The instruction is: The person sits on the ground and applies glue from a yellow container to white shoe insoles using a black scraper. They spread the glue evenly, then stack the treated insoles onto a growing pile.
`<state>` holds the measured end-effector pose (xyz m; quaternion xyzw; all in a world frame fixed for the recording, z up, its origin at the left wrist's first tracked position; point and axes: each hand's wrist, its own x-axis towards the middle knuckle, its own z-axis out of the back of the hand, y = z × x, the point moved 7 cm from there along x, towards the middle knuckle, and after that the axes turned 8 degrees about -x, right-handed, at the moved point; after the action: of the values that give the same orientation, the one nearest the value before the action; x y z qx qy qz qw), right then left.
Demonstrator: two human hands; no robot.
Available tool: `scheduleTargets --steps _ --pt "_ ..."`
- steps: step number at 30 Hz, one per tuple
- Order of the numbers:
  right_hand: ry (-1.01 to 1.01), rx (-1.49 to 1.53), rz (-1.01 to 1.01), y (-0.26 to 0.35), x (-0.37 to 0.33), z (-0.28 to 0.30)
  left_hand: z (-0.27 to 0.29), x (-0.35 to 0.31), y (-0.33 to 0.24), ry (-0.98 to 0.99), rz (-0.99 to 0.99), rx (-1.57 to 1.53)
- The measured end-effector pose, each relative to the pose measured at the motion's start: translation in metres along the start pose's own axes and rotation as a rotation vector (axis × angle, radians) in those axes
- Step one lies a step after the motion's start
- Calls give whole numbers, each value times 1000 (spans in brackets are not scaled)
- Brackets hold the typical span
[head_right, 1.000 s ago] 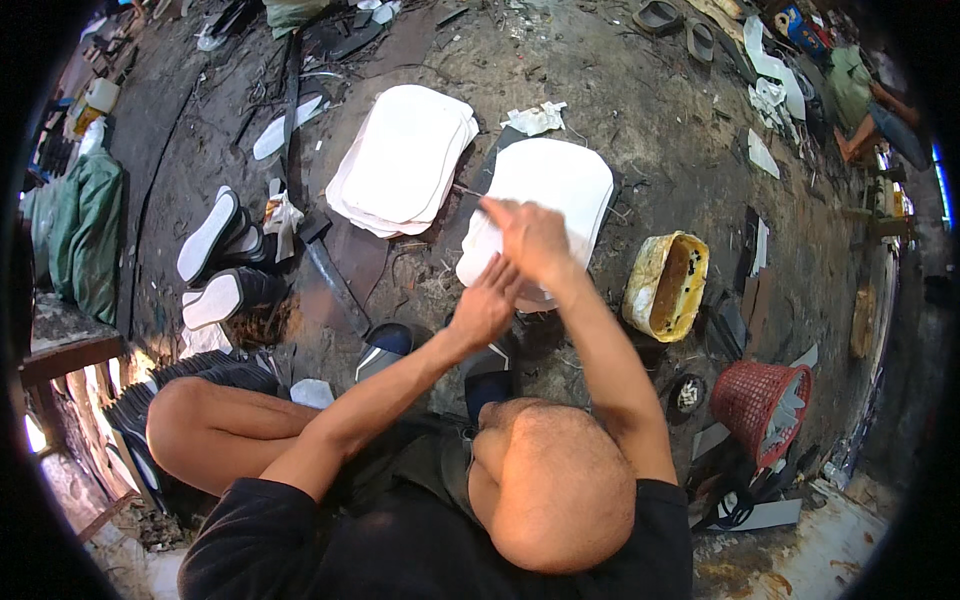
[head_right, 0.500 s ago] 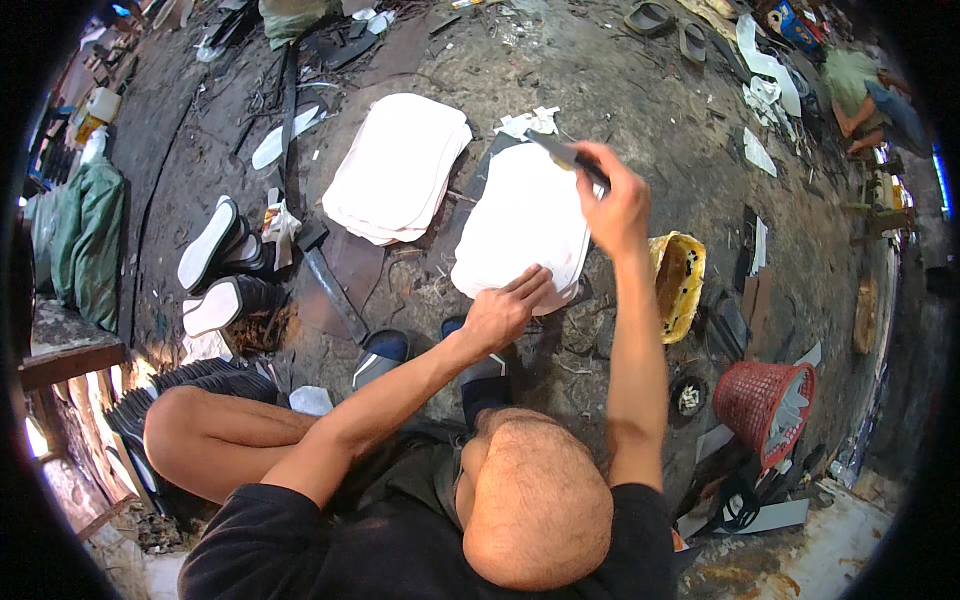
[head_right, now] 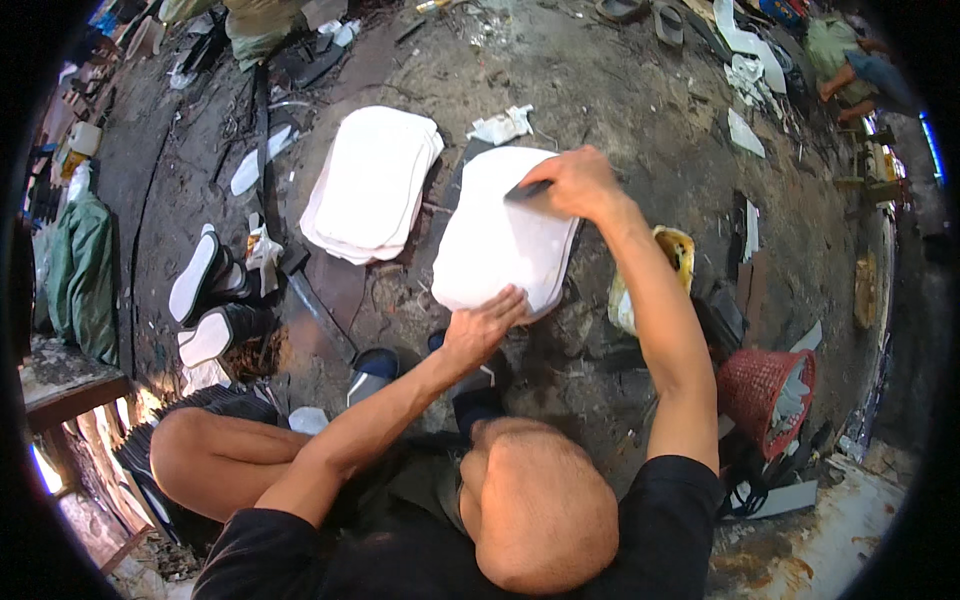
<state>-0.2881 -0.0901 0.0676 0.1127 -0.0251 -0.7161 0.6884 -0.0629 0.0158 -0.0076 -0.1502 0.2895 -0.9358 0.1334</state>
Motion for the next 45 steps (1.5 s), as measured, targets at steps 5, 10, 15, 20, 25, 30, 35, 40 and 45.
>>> scheduleTargets --steps 5,10,15,20,25,30,35,40,45 --pt "4 107 -381 -24 -102 -16 -1 2 8 38 -51 9" --pt "-205 146 -315 22 -108 15 15 14 4 61 5 -90" --pt "-260 111 -548 21 -124 -29 13 13 9 26 -21 -60" --pt "-264 28 -553 10 -104 -8 21 23 8 -4 17 -195" --pt "-274 3 -427 67 -136 -32 53 -14 30 -430 273 -430" --pt "-350 51 -282 151 -173 -51 86 -33 74 -825 430 -389" --pt "-660 238 -421 68 -140 32 65 -16 47 -353 474 -336" --pt "-268 -193 -323 8 -54 -15 29 2 -10 -48 263 -68" --pt "-260 -59 -417 -7 -35 9 34 3 -9 78 301 -65"
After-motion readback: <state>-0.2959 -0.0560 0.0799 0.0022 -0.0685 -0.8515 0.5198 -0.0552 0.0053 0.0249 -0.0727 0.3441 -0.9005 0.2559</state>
